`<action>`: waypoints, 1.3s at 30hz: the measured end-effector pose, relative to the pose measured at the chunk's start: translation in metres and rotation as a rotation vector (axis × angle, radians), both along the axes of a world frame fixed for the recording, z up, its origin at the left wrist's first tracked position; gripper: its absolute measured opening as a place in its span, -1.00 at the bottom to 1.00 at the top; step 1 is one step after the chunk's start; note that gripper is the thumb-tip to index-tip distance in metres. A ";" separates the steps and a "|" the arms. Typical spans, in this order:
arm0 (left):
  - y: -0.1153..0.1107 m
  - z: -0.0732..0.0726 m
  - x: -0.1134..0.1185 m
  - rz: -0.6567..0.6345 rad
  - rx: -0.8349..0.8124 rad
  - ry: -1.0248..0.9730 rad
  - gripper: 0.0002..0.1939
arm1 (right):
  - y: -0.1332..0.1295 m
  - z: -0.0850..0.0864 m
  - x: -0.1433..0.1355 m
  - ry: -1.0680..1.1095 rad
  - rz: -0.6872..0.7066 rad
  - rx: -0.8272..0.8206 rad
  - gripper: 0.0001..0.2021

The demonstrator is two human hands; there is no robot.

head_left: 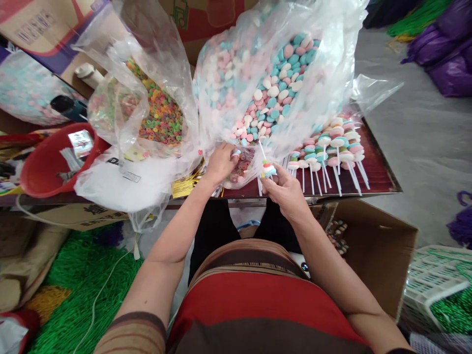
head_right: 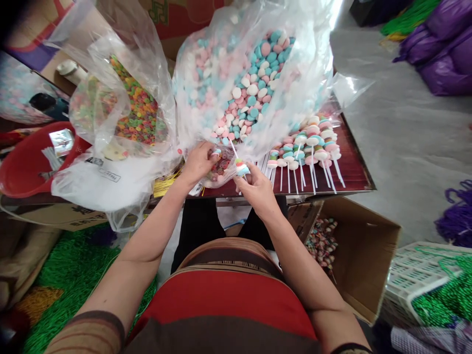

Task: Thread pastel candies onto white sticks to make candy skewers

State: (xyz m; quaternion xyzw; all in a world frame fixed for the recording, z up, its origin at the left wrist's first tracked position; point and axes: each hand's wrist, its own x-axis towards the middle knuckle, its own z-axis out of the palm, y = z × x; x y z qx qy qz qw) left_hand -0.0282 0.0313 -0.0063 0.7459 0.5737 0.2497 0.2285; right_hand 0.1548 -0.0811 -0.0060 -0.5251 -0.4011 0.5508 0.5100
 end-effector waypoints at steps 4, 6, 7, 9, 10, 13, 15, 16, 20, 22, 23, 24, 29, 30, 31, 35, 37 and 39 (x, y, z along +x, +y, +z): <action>-0.033 0.012 0.004 0.042 -0.398 -0.772 -0.78 | 0.016 0.008 -0.006 0.065 -0.102 -0.004 -0.62; -0.051 0.018 0.009 -0.002 -0.628 -1.039 -0.67 | 0.018 0.012 -0.008 0.108 -0.093 0.024 -0.63; -0.059 0.020 0.011 -0.021 -0.707 -1.124 -0.65 | 0.018 0.013 -0.008 0.131 -0.062 0.030 -0.63; -0.071 0.022 0.016 -0.050 -0.806 -1.227 -0.68 | 0.014 0.015 -0.007 0.174 0.031 0.019 -0.61; -0.074 0.022 0.018 -0.062 -0.840 -1.258 -0.71 | 0.012 0.015 -0.005 0.190 0.080 0.006 -0.60; -0.080 0.020 0.019 -0.078 -0.902 -1.302 -0.76 | 0.008 0.015 0.000 0.204 0.172 -0.017 -0.59; -0.081 0.019 0.019 -0.073 -0.907 -1.296 -0.73 | 0.008 0.015 0.003 0.178 0.177 -0.015 -0.62; -0.081 0.019 0.019 -0.066 -0.899 -1.282 -0.71 | 0.008 0.015 0.005 0.160 0.162 -0.011 -0.63; -0.081 0.013 0.024 0.051 -0.719 -1.248 -0.61 | 0.009 0.015 0.006 0.150 0.062 -0.010 -0.58; -0.081 0.007 0.030 0.129 -0.556 -1.245 -0.61 | 0.008 0.015 0.001 0.164 0.055 -0.029 -0.57; -0.081 0.003 0.032 0.150 -0.484 -1.232 -0.63 | 0.008 0.014 -0.002 0.168 0.056 -0.041 -0.57; -0.082 -0.001 0.035 0.157 -0.423 -1.213 -0.66 | 0.008 0.013 -0.006 0.170 0.048 -0.052 -0.56; -0.090 -0.011 0.040 0.134 -0.405 -1.174 -0.78 | 0.008 0.003 -0.021 0.169 -0.079 -0.070 -0.49; -0.091 -0.011 0.040 0.123 -0.447 -1.188 -0.77 | 0.008 0.001 -0.022 0.167 -0.090 -0.070 -0.48; -0.092 -0.010 0.040 0.106 -0.484 -1.197 -0.74 | 0.009 -0.001 -0.022 0.168 -0.095 -0.071 -0.47; -0.092 -0.009 0.039 0.078 -0.495 -1.169 -0.57 | 0.008 0.000 -0.017 0.208 -0.053 -0.077 -0.46; -0.091 -0.009 0.040 0.110 -0.472 -1.176 -0.58 | 0.006 0.005 -0.013 0.218 0.011 -0.065 -0.51; -0.089 -0.009 0.039 0.149 -0.472 -1.218 -0.61 | 0.002 0.012 -0.008 0.210 0.064 -0.053 -0.59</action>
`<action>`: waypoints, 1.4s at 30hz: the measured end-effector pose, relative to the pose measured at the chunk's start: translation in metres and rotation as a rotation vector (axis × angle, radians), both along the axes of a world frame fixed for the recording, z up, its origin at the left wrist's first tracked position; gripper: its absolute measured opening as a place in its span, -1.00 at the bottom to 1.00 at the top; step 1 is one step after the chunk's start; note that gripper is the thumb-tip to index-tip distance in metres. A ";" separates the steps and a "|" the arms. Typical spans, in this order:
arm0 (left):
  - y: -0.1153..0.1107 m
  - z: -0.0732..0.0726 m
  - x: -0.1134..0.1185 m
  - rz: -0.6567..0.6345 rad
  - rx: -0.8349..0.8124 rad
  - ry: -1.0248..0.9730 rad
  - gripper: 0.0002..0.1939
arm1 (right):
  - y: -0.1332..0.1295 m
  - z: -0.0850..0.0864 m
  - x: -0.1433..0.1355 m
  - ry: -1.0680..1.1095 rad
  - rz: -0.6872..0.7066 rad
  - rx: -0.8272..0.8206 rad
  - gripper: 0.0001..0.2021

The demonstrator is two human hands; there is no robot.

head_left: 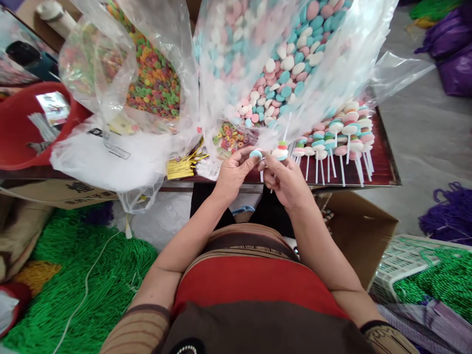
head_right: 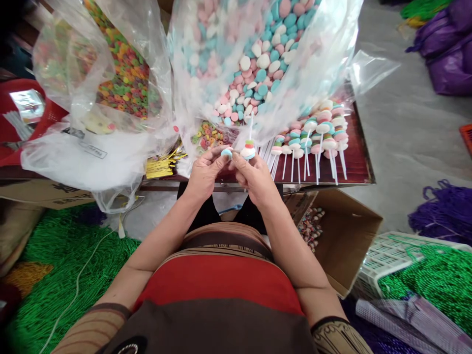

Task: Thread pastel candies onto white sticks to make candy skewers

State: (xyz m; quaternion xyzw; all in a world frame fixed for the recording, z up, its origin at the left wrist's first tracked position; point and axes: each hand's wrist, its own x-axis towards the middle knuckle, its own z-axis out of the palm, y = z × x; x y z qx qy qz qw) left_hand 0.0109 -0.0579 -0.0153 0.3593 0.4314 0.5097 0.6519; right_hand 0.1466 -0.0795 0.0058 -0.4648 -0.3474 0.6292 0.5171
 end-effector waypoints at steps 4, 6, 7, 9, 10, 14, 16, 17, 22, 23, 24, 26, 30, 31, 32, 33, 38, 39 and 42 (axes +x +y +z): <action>0.004 0.002 -0.004 0.045 -0.069 -0.071 -0.63 | -0.017 0.008 0.007 -0.059 -0.007 -0.015 -0.77; 0.007 0.004 -0.007 0.076 -0.091 -0.079 -0.68 | -0.029 0.006 0.009 -0.097 -0.027 -0.009 -0.80; 0.008 0.006 -0.008 0.088 -0.104 -0.083 -0.71 | -0.035 0.004 0.009 -0.111 -0.027 -0.001 -0.78; 0.010 0.008 -0.009 0.091 -0.137 -0.099 -0.74 | -0.046 0.000 0.010 -0.126 -0.001 0.013 -0.69; 0.011 0.009 -0.009 0.081 -0.153 -0.113 -0.75 | -0.050 -0.003 0.010 -0.132 0.024 0.019 -0.65; 0.013 0.008 -0.010 0.042 -0.188 -0.166 -0.78 | -0.058 -0.008 0.012 -0.208 0.093 0.050 -0.56; 0.012 0.006 -0.010 0.050 -0.180 -0.192 -0.78 | -0.058 -0.007 0.011 -0.275 0.084 0.069 -0.57; 0.012 0.005 -0.010 0.055 -0.175 -0.205 -0.77 | -0.058 -0.006 0.011 -0.315 0.073 0.078 -0.58; 0.008 0.005 -0.009 0.099 -0.137 -0.213 -0.69 | -0.056 -0.002 0.007 -0.437 0.000 0.117 -0.62; 0.008 0.005 -0.009 0.117 -0.128 -0.207 -0.69 | -0.056 -0.002 0.007 -0.434 -0.006 0.114 -0.63; 0.008 0.004 -0.008 0.132 -0.118 -0.200 -0.68 | -0.057 -0.003 0.007 -0.427 -0.010 0.109 -0.62; 0.008 0.002 -0.008 0.148 -0.099 -0.183 -0.68 | -0.057 -0.003 0.007 -0.417 -0.016 0.102 -0.62; 0.008 -0.004 -0.009 0.122 -0.049 -0.153 -0.65 | -0.057 -0.004 0.006 -0.430 -0.037 0.103 -0.63; 0.008 -0.006 -0.009 0.109 -0.030 -0.150 -0.63 | -0.056 -0.004 0.006 -0.439 -0.040 0.104 -0.63; 0.008 -0.008 -0.009 0.097 -0.008 -0.146 -0.60 | -0.056 -0.004 0.006 -0.449 -0.042 0.105 -0.62; 0.008 -0.010 -0.010 0.088 0.018 -0.137 -0.58 | -0.055 -0.004 0.006 -0.458 -0.040 0.106 -0.62; 0.008 -0.018 -0.012 0.131 0.207 0.049 -0.51 | -0.055 0.000 0.010 -0.503 -0.008 0.100 -0.63; 0.007 -0.019 -0.012 0.142 0.251 0.106 -0.50 | -0.056 0.001 0.012 -0.514 -0.006 0.103 -0.63; 0.004 -0.024 -0.011 0.137 0.332 0.256 -0.48 | -0.058 0.008 0.014 -0.584 -0.008 0.130 -0.64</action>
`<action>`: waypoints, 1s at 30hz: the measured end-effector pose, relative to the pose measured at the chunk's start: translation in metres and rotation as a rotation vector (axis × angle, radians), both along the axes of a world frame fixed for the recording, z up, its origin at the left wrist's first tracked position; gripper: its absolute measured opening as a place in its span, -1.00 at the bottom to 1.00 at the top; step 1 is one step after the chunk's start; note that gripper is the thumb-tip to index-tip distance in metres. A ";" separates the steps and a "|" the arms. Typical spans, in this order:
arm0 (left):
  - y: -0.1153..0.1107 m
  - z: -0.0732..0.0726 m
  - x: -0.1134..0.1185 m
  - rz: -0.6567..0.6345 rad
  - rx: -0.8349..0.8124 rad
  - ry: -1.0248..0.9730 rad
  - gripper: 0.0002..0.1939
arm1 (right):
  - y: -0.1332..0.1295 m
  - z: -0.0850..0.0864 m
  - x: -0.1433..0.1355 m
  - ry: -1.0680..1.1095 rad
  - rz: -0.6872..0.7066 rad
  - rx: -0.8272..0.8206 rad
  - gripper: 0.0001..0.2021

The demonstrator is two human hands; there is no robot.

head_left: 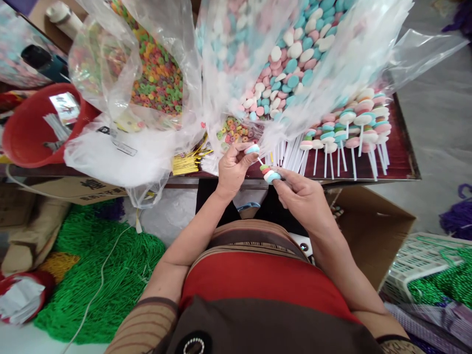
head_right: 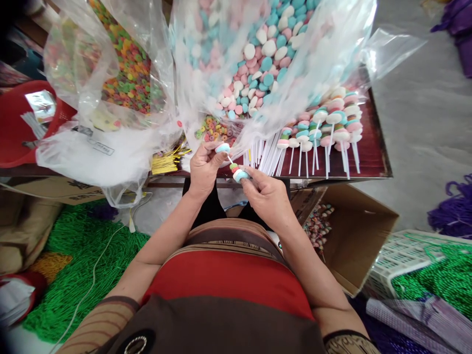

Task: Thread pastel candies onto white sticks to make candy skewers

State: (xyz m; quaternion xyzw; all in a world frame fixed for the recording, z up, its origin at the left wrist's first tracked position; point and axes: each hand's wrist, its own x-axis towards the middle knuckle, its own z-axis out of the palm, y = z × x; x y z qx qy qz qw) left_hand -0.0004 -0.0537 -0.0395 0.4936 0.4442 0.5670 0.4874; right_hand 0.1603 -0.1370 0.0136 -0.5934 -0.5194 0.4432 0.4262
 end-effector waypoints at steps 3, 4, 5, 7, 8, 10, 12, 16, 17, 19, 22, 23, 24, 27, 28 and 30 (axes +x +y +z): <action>-0.005 -0.007 0.004 -0.017 0.008 0.043 -0.48 | 0.001 0.005 -0.003 -0.113 0.009 0.068 -0.65; -0.007 -0.009 0.005 -0.020 0.008 0.043 -0.50 | 0.002 0.005 -0.005 -0.142 0.011 0.096 -0.66; -0.008 -0.010 0.006 -0.020 0.013 0.046 -0.51 | 0.003 0.003 -0.007 -0.162 0.011 0.119 -0.66; -0.007 -0.012 0.007 -0.017 0.036 0.068 -0.54 | 0.006 -0.001 -0.009 -0.158 0.023 0.133 -0.62; -0.006 -0.012 0.007 -0.017 0.049 0.081 -0.54 | 0.006 -0.003 -0.008 -0.141 0.034 0.125 -0.59; -0.002 -0.010 0.004 -0.011 0.067 0.104 -0.55 | 0.006 -0.006 -0.006 -0.118 0.070 0.100 -0.54; 0.002 -0.006 0.000 0.009 0.069 0.137 -0.55 | 0.004 -0.006 -0.001 -0.129 0.100 0.078 -0.57; 0.001 0.000 -0.004 0.015 0.086 0.239 -0.53 | 0.001 -0.007 0.000 -0.140 0.091 0.034 -0.69; -0.001 0.001 -0.003 0.009 0.099 0.262 -0.53 | 0.001 -0.008 -0.002 -0.121 0.077 0.026 -0.68; -0.006 0.001 0.000 0.002 0.128 0.308 -0.52 | 0.003 -0.013 -0.007 -0.060 0.045 0.009 -0.67; -0.012 0.002 0.005 -0.029 0.142 0.363 -0.51 | 0.008 -0.023 -0.013 0.065 0.005 -0.033 -0.65; -0.013 0.004 0.006 -0.048 0.140 0.359 -0.51 | 0.010 -0.026 -0.014 0.117 -0.003 -0.052 -0.63; -0.013 0.005 0.007 -0.072 0.139 0.344 -0.51 | 0.012 -0.029 -0.014 0.179 -0.010 -0.076 -0.61; -0.002 0.017 0.006 -0.164 0.124 0.265 -0.52 | 0.017 -0.038 -0.010 0.401 -0.056 -0.135 -0.56; 0.006 0.021 0.005 -0.184 0.112 0.250 -0.52 | 0.018 -0.040 -0.007 0.462 -0.083 -0.138 -0.56; 0.031 0.032 0.001 -0.175 0.099 0.280 -0.55 | 0.020 -0.042 -0.001 0.542 -0.142 -0.122 -0.55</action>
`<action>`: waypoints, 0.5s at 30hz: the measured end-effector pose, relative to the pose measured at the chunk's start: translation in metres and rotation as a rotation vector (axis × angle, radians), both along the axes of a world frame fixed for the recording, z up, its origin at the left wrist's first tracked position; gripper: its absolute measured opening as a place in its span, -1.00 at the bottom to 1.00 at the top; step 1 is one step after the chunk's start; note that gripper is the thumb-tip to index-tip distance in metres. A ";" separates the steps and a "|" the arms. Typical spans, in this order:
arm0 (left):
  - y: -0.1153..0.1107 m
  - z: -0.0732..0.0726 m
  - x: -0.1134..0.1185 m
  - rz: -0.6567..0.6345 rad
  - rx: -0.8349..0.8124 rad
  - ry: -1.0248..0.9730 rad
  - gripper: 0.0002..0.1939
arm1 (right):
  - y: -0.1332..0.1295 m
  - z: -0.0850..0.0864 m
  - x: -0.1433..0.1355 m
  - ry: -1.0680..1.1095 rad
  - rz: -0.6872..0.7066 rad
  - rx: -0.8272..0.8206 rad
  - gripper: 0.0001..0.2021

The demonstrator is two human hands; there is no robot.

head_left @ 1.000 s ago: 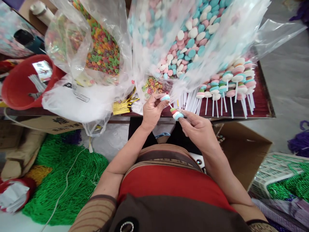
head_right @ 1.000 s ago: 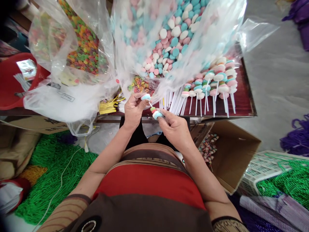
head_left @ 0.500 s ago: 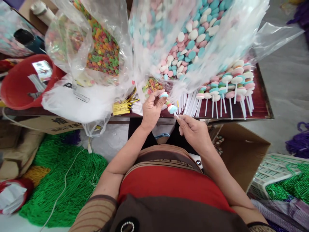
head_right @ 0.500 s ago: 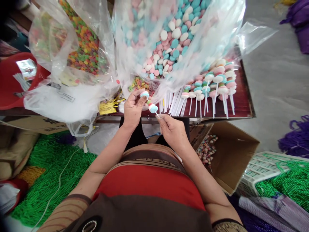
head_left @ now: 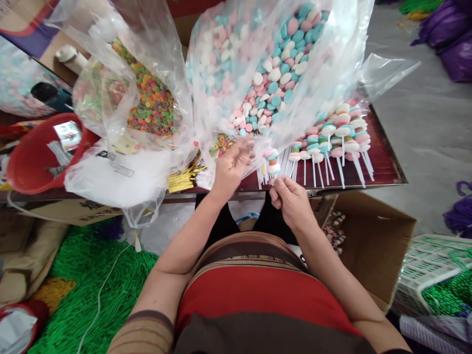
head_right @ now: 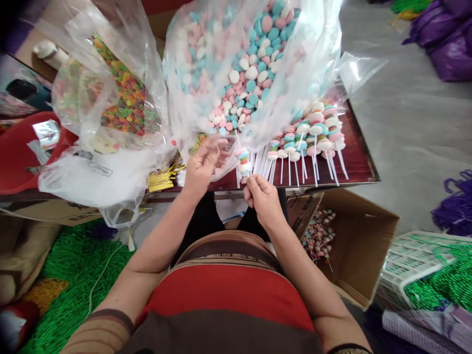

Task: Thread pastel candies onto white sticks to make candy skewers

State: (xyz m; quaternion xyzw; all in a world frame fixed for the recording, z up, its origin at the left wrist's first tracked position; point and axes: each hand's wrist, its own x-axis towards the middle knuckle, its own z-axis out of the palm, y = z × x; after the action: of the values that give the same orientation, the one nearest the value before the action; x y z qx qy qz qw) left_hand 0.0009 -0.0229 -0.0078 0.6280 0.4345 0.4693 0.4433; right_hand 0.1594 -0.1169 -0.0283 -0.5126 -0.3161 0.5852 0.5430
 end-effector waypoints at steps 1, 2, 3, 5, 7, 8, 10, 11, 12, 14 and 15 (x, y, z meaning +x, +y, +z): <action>0.016 0.005 -0.001 0.038 0.028 0.058 -0.59 | 0.001 0.000 0.003 0.022 -0.029 0.006 -0.55; 0.033 0.009 -0.003 0.077 0.085 0.158 -0.63 | 0.001 0.001 0.005 0.040 -0.052 0.011 -0.54; 0.051 0.014 -0.003 0.091 0.123 0.289 -0.69 | 0.001 0.001 0.007 0.056 -0.067 0.014 -0.54; 0.080 0.021 -0.005 0.085 0.149 0.534 -0.80 | 0.000 0.004 0.010 0.078 -0.084 0.018 -0.54; 0.094 0.028 -0.007 0.047 0.146 0.652 -0.84 | -0.002 0.005 0.011 0.077 -0.088 0.025 -0.54; 0.095 0.031 -0.010 0.022 0.145 0.675 -0.84 | -0.003 0.006 0.012 0.072 -0.089 0.030 -0.55; 0.088 0.034 -0.018 -0.027 0.143 0.712 -0.82 | -0.004 0.005 0.014 0.060 -0.088 0.034 -0.56; 0.081 0.033 -0.023 -0.051 0.136 0.753 -0.82 | -0.004 0.005 0.014 0.056 -0.085 0.033 -0.56; 0.074 0.031 -0.028 -0.075 0.126 0.814 -0.82 | -0.004 0.005 0.014 0.053 -0.081 0.031 -0.57; 0.061 0.022 -0.036 -0.105 0.107 0.950 -0.82 | -0.003 0.004 0.013 0.042 -0.065 0.027 -0.57; 0.057 0.016 -0.039 -0.112 0.101 1.005 -0.81 | -0.002 0.004 0.012 0.032 -0.056 0.024 -0.56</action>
State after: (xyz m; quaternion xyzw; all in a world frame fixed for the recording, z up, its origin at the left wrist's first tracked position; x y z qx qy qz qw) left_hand -0.0377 0.0337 0.0081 0.8192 0.5366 0.1053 0.1730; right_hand 0.1713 -0.1191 -0.0238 -0.5051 -0.3000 0.5741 0.5704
